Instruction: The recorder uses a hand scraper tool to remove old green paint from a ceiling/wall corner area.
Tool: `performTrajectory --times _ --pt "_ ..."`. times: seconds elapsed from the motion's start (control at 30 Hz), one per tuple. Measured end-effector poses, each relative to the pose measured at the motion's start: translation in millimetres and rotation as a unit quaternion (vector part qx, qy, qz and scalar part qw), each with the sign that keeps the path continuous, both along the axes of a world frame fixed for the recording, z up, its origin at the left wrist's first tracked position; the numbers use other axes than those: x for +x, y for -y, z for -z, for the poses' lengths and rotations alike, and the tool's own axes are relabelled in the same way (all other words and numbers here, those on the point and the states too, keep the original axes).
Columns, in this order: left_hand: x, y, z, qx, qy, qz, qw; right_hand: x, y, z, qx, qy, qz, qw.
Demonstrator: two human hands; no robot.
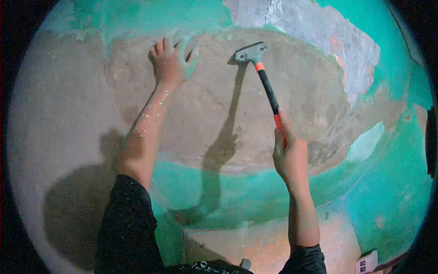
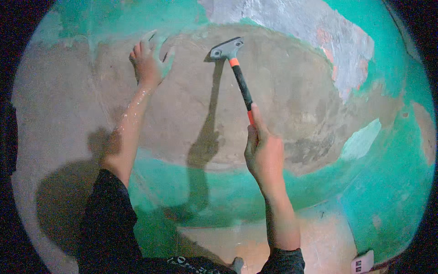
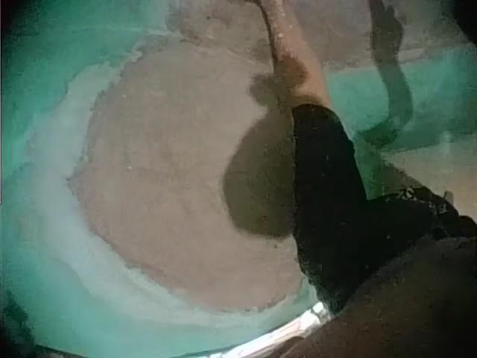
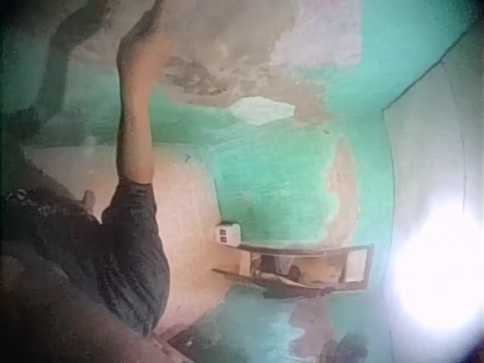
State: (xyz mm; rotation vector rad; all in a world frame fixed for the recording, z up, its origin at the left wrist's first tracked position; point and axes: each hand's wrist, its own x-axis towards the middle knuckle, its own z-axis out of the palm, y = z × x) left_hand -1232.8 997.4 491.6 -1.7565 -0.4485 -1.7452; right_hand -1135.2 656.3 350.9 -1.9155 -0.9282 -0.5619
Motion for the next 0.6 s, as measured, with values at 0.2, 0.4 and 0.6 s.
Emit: performTrajectory --times 0.2,0.4,0.6 --pt "6 86 132 -0.133 -0.063 0.105 0.984 20 32 83 0.05 -0.047 -0.063 0.996" --pt "65 202 309 -0.395 -0.092 0.467 0.786 27 94 164 0.112 -0.111 -0.134 0.978" --pt "121 297 396 -0.639 -0.097 0.582 0.494 30 172 229 0.083 -0.146 -0.116 0.979"
